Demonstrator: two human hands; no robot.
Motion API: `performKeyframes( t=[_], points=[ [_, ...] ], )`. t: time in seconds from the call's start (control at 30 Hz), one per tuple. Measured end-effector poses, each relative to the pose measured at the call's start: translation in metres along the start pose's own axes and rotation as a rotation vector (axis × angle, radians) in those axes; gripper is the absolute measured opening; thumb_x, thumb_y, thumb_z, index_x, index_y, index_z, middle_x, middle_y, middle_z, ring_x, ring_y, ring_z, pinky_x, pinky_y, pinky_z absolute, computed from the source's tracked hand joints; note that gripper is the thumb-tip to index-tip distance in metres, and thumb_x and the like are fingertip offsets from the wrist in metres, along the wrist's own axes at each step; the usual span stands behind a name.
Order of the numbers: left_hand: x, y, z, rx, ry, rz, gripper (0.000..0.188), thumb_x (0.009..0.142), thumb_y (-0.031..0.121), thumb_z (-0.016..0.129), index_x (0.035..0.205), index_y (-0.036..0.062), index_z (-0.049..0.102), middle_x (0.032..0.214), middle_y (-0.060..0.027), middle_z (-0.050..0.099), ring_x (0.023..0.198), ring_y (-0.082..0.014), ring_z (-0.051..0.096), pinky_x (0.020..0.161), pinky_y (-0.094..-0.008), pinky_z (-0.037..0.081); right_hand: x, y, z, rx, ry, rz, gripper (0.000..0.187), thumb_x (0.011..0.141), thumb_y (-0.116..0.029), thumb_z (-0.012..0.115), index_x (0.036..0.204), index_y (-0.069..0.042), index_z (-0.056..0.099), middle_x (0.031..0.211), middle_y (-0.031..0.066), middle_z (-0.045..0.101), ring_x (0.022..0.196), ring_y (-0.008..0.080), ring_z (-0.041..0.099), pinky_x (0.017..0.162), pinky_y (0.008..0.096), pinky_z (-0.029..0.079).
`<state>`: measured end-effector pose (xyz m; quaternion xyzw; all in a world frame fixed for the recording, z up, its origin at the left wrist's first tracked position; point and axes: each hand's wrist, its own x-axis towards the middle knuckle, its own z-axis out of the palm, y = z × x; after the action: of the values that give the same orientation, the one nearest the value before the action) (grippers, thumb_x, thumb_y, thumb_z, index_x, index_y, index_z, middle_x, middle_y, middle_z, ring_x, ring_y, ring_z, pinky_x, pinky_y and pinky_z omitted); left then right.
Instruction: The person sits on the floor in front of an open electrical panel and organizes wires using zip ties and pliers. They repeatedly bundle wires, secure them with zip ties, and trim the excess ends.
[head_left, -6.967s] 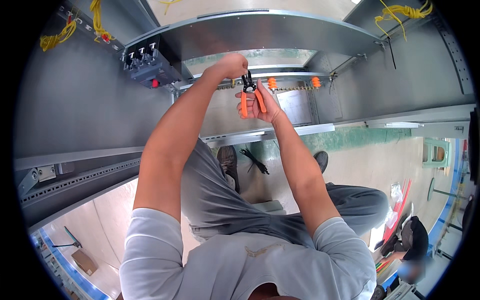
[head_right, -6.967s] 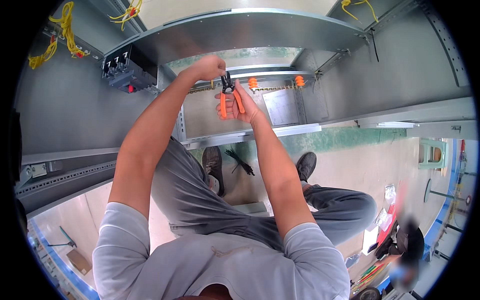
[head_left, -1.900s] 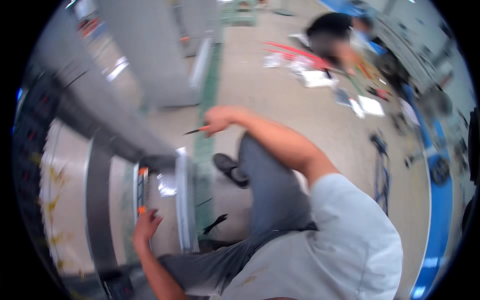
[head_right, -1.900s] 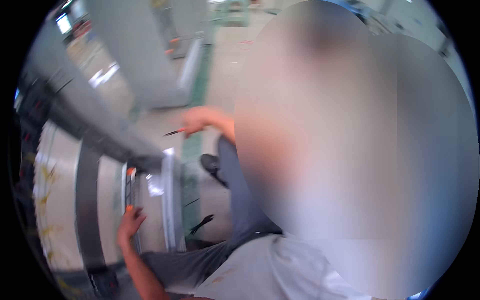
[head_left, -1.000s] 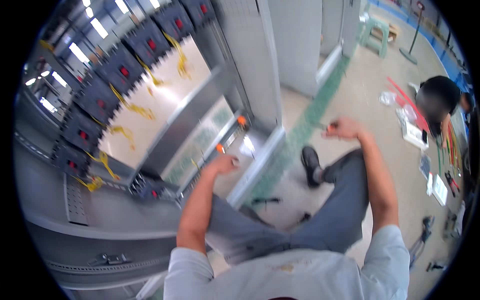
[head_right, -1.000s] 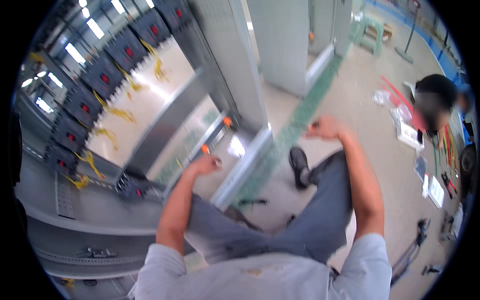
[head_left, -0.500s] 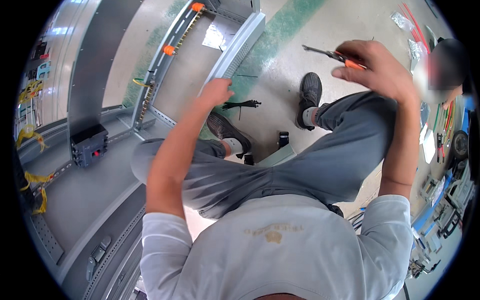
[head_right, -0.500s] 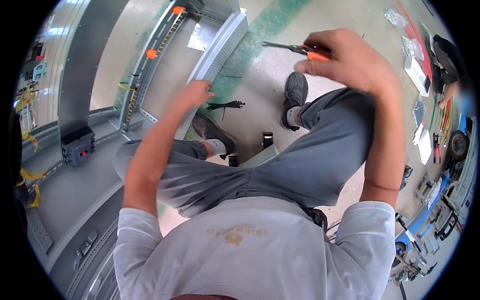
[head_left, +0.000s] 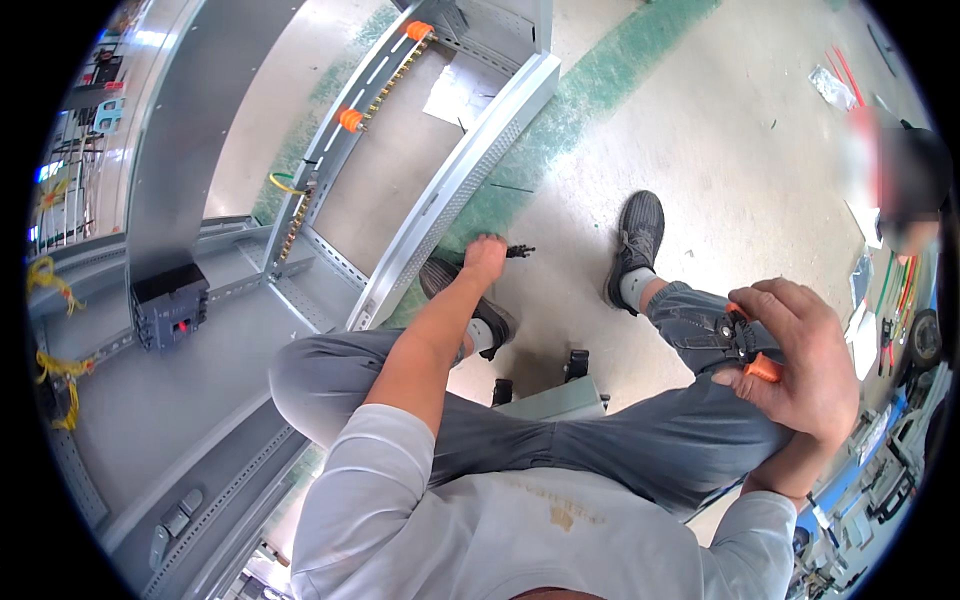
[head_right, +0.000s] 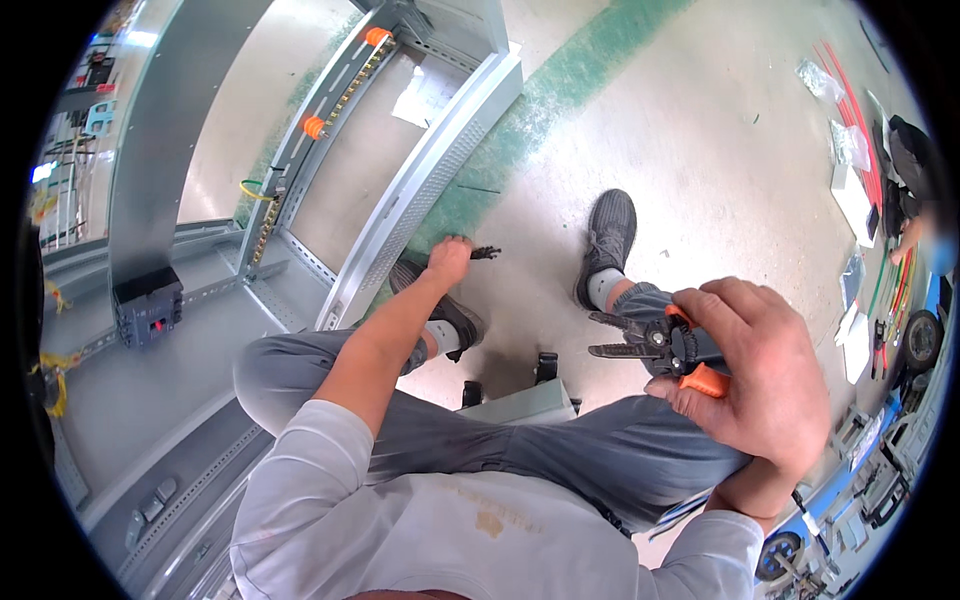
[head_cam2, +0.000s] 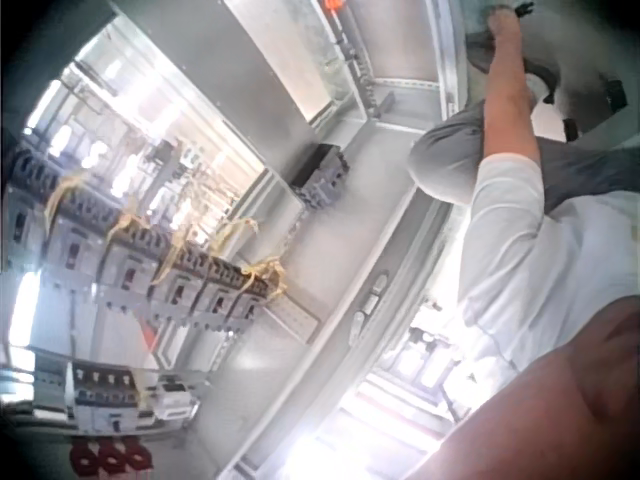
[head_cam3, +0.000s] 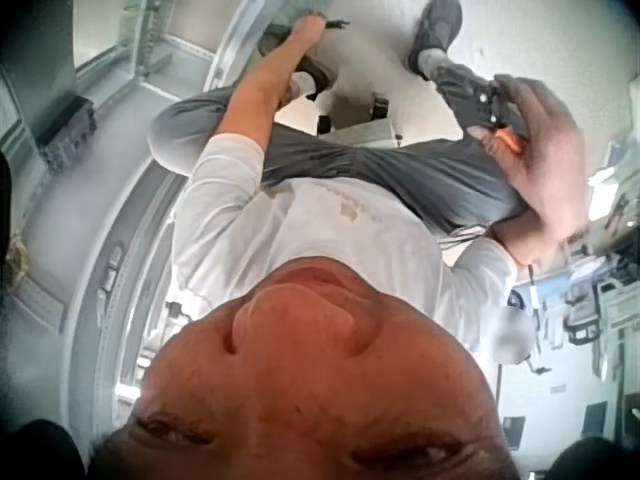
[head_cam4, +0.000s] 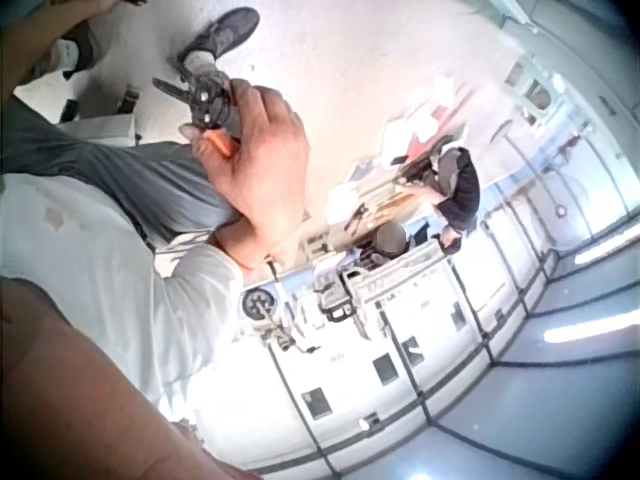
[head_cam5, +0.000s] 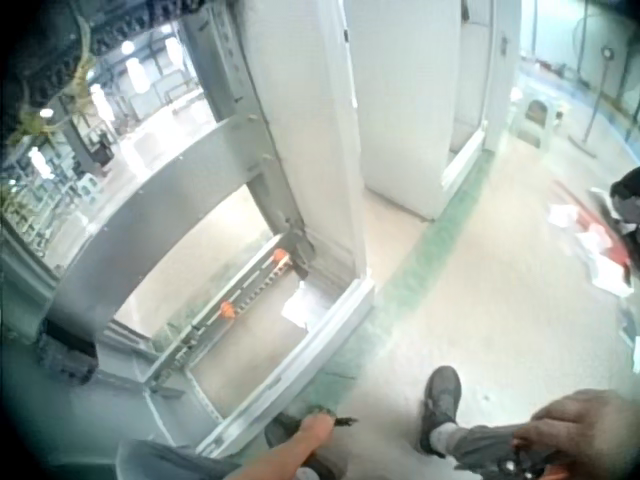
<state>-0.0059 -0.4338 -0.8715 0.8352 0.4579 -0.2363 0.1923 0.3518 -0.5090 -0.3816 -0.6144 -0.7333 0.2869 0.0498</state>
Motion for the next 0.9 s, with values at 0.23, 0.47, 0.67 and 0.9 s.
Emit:
performKeyframes(
  t=[0.23, 0.47, 0.67, 0.9],
  points=[
    [-0.022, 0.047, -0.072, -0.46, 0.107, -0.02, 0.026, 0.089, 0.013, 0.055, 0.112, 0.0019, 0.059, 0.103, -0.0262, 0.07, 0.101, -0.0463, 0.067, 0.086, -0.0558, 0.053, -0.058, -0.016, 0.031, 0.039, 0.078, 0.007, 0.058, 0.065, -0.03, 0.087, 0.111, 0.0, 0.069, 0.093, 0.0172, 0.067, 0.084, 0.0384, 0.065, 0.077, 0.0448, 0.052],
    [-0.102, 0.099, -0.138, -0.518, 0.222, 0.048, 0.032, 0.095, 0.034, 0.064, 0.107, 0.0037, 0.064, 0.1, -0.0235, 0.07, 0.097, -0.0437, 0.066, 0.081, -0.0533, 0.051, -0.11, -0.043, 0.079, 0.081, 0.113, 0.056, 0.049, 0.069, -0.031, 0.086, 0.105, -0.001, 0.072, 0.09, 0.0172, 0.067, 0.082, 0.0388, 0.065, 0.075, 0.0441, 0.052],
    [-0.192, 0.108, -0.164, -0.508, 0.257, 0.159, 0.038, 0.096, 0.04, 0.064, 0.104, 0.0035, 0.067, 0.099, -0.0205, 0.071, 0.098, -0.0415, 0.066, 0.082, -0.0514, 0.051, -0.139, -0.067, 0.131, 0.126, 0.135, 0.069, 0.043, 0.075, -0.033, 0.083, 0.101, 0.0, 0.072, 0.085, 0.0183, 0.067, 0.079, 0.0382, 0.064, 0.073, 0.0437, 0.051],
    [-0.329, 0.099, -0.175, -0.379, 0.286, 0.211, 0.037, 0.096, 0.041, 0.063, 0.105, 0.005, 0.068, 0.098, -0.0191, 0.071, 0.098, -0.0415, 0.066, 0.082, -0.0517, 0.051, -0.168, -0.113, 0.183, 0.191, 0.152, 0.174, 0.045, 0.081, -0.038, 0.08, 0.097, 0.003, 0.07, 0.083, 0.021, 0.066, 0.074, 0.0342, 0.061, 0.072, 0.0423, 0.049]
  ],
)
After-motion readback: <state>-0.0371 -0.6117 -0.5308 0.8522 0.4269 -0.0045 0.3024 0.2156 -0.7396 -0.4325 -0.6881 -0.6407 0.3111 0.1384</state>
